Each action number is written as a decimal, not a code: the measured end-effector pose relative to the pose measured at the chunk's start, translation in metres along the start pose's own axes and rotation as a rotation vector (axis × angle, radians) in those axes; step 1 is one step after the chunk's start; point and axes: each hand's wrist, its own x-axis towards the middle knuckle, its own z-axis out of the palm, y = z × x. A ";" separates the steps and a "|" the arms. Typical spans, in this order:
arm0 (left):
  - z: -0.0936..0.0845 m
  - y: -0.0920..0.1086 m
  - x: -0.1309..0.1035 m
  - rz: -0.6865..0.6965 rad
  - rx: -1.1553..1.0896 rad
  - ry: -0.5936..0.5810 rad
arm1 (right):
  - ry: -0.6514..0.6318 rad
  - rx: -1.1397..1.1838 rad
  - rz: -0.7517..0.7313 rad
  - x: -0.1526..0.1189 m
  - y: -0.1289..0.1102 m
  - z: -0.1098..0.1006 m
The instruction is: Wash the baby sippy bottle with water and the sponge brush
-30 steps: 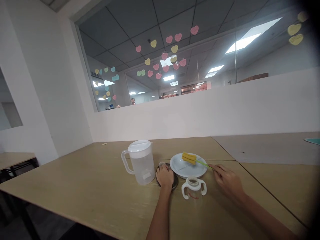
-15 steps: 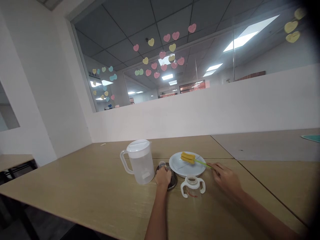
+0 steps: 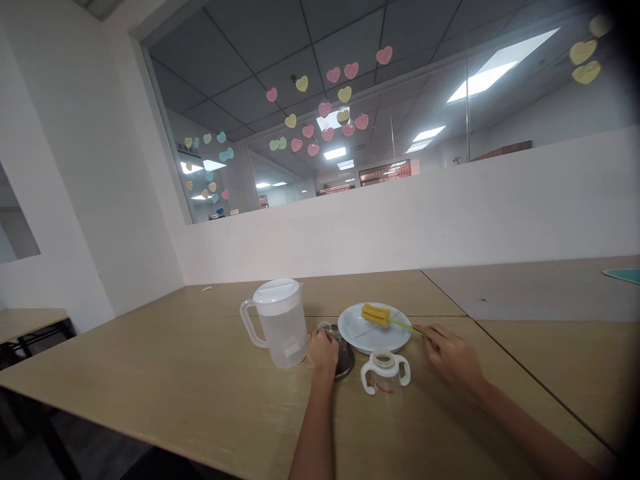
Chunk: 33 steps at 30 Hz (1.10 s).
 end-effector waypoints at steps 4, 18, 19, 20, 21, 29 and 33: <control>0.000 -0.001 -0.001 0.031 0.009 0.051 | -0.002 0.001 -0.001 0.001 -0.001 0.000; -0.012 0.016 -0.010 0.344 -0.434 0.226 | 0.004 0.014 0.021 0.002 -0.002 -0.002; -0.013 0.020 -0.015 0.429 -0.581 0.218 | 0.002 0.017 0.029 0.003 -0.002 -0.002; -0.013 0.025 -0.020 0.509 -0.725 0.195 | -0.001 0.018 0.034 0.003 -0.003 -0.002; -0.014 0.030 -0.026 0.580 -0.842 0.163 | -0.006 0.021 0.040 0.004 -0.003 -0.002; -0.019 0.062 -0.072 0.849 -0.784 -0.175 | -0.075 0.083 0.114 0.005 -0.004 -0.001; -0.014 0.073 -0.081 0.777 -0.754 -0.332 | -0.109 0.149 0.213 0.006 -0.004 -0.001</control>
